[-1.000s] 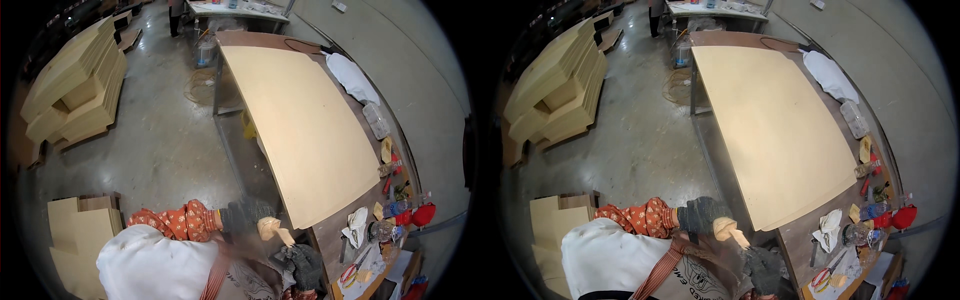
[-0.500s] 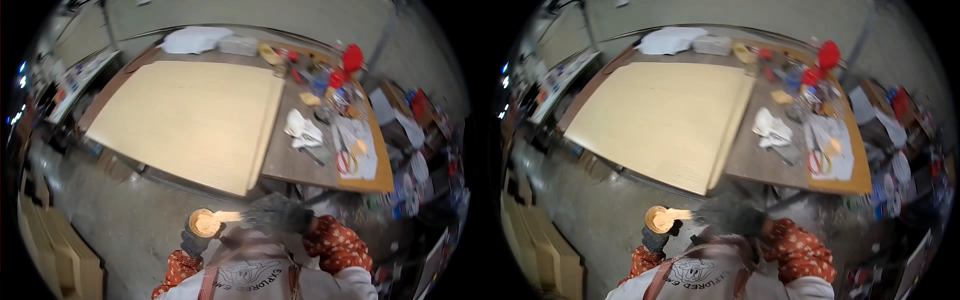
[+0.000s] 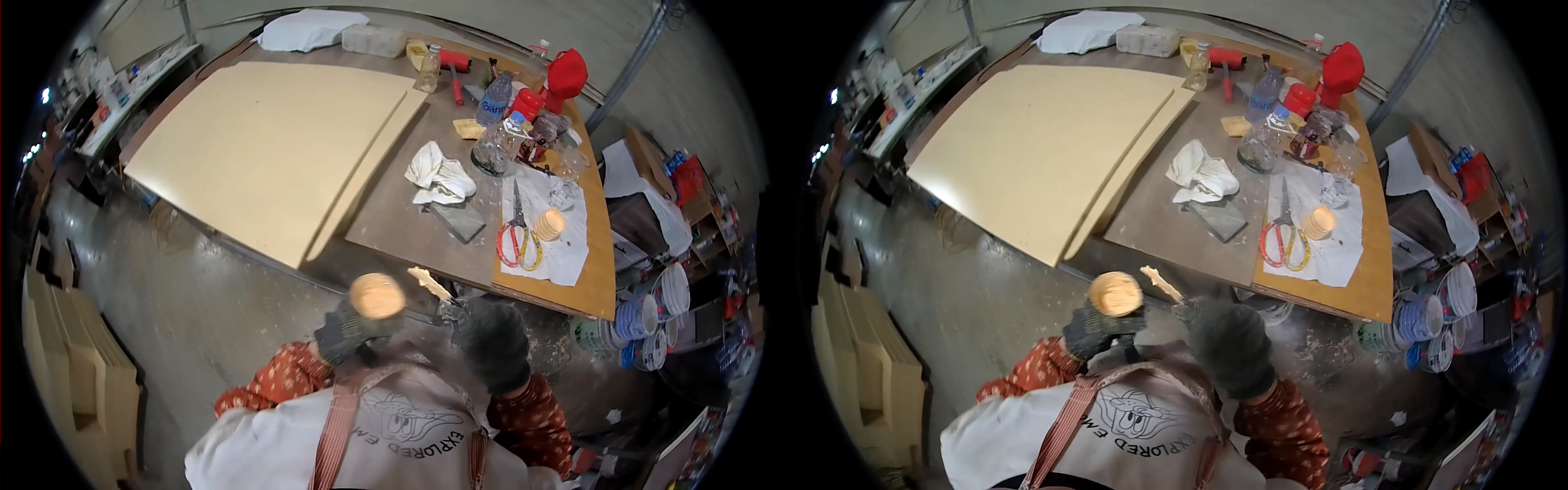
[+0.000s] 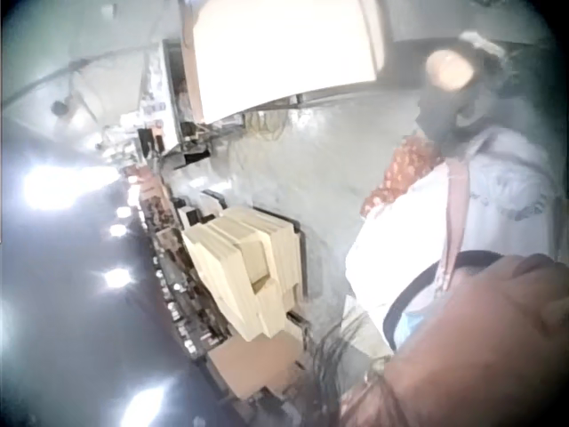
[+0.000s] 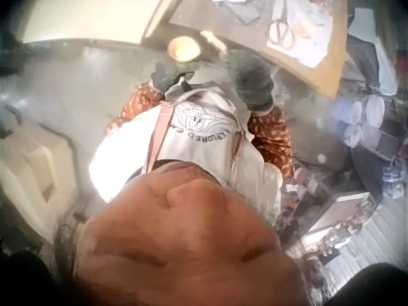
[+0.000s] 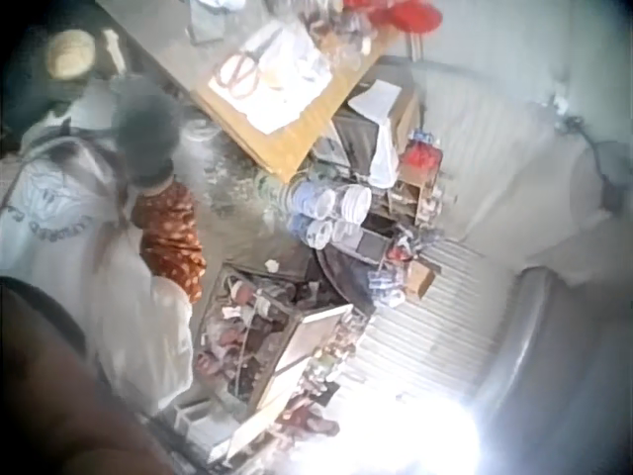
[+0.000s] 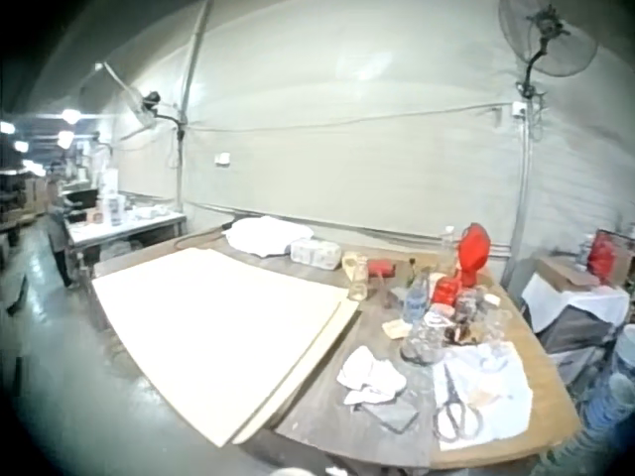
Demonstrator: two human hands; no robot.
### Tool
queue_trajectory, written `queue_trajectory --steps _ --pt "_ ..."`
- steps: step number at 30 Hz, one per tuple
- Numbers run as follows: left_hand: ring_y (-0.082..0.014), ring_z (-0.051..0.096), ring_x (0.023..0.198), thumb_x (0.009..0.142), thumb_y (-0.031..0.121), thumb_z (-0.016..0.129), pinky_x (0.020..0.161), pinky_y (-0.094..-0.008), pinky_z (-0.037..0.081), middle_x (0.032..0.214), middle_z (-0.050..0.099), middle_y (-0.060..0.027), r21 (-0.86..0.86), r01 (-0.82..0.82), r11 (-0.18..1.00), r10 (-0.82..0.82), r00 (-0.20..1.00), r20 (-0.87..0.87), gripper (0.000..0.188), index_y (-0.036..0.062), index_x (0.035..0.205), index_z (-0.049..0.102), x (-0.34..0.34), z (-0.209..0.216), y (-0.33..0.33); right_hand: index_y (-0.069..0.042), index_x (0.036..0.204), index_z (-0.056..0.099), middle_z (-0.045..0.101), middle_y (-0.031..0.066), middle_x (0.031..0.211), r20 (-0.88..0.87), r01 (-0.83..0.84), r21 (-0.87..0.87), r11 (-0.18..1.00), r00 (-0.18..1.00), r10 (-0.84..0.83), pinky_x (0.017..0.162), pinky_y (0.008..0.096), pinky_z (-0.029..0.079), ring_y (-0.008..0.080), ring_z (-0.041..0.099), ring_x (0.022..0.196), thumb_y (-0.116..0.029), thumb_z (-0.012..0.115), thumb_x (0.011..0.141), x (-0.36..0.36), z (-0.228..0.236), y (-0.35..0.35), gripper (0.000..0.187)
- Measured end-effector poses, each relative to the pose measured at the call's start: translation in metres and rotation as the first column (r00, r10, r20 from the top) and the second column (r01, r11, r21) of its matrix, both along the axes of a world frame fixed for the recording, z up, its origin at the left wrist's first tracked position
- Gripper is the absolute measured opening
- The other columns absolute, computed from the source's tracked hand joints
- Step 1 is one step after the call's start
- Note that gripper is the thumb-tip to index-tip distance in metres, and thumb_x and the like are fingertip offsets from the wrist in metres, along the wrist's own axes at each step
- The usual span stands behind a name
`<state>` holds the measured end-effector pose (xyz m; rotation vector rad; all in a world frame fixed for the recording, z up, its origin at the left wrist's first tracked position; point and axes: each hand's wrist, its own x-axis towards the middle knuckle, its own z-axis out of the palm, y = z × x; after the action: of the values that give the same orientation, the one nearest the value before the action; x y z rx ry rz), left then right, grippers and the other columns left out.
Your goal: The person mixes a wood filler paste in a small cup with a wooden stick, applies the mixture to the edge and corner of a wooden panel, and then wipes the area with a cloth and a sponge.
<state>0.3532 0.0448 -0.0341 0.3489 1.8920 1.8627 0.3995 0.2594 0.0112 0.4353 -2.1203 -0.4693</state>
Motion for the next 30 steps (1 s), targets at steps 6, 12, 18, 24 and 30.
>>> queue_trajectory --steps 6,12,18,24,30 --pt "-0.014 0.055 0.089 0.075 0.018 0.066 0.079 -0.0264 0.044 0.102 0.057 -0.0055 0.005 0.117 0.993 -0.116 0.987 -0.114 0.038 0.0026 0.107 0.051 0.004 0.042 0.109 -0.004 0.105 0.054 0.047 0.0127 0.082 0.267 -0.009 0.177 0.984 0.963 -0.04 0.055 0.0336 0.042 0.0231 0.047 0.07 -0.029 0.04 0.085 0.035 0.022 0.073 0.035" --pt "-0.0165 0.053 0.093 0.076 0.016 0.064 0.083 -0.0278 0.043 0.102 0.056 -0.0068 0.008 0.031 0.999 -0.029 0.98 -0.199 0.038 0.0041 0.109 0.05 0.005 0.029 0.152 -0.005 0.103 0.056 0.056 0.0124 0.087 0.136 0.037 0.123 0.992 0.989 -0.054 0.057 0.0383 0.044 0.0266 0.054 0.073 -0.015 0.052 0.079 0.053 0.018 0.16 0.027" --pt "-0.015 0.055 0.086 0.067 0.014 0.073 0.077 -0.0264 0.045 0.097 0.057 -0.0059 0.11 0.187 0.976 -0.152 0.951 -0.268 0.044 0.0042 0.104 0.051 -0.03 -0.005 0.175 -0.006 0.099 0.058 0.057 0.0118 0.093 0.478 -0.079 -0.554 0.829 0.785 0.394 0.065 0.0361 0.045 0.0269 0.055 0.08 -0.007 0.058 0.074 0.041 0.035 0.181 0.025" --pt "-0.0164 0.056 0.087 0.063 0.015 0.075 0.078 -0.0267 0.045 0.098 0.057 -0.0073 -0.162 0.156 0.974 -0.224 0.737 -0.638 0.049 0.0031 0.104 0.051 -0.066 0.021 0.186 -0.006 0.097 0.059 0.059 0.0094 0.088 0.566 0.011 -0.664 0.747 0.66 0.494 0.065 0.038 0.044 0.0276 0.057 0.076 -0.009 0.056 0.074 -0.007 0.021 0.201 0.024" --pt "-0.022 0.057 0.086 0.062 0.016 0.074 0.078 -0.0305 0.045 0.095 0.058 -0.0102 0.081 0.264 0.961 -0.17 0.798 -0.578 0.046 0.0035 0.102 0.054 -0.115 0.005 0.19 -0.008 0.094 0.058 0.059 0.0054 0.079 0.618 -0.168 -0.455 0.875 0.647 0.446 0.052 0.034 0.042 0.023 0.055 0.065 -0.011 0.058 0.075 -0.067 0.062 0.202 0.019"
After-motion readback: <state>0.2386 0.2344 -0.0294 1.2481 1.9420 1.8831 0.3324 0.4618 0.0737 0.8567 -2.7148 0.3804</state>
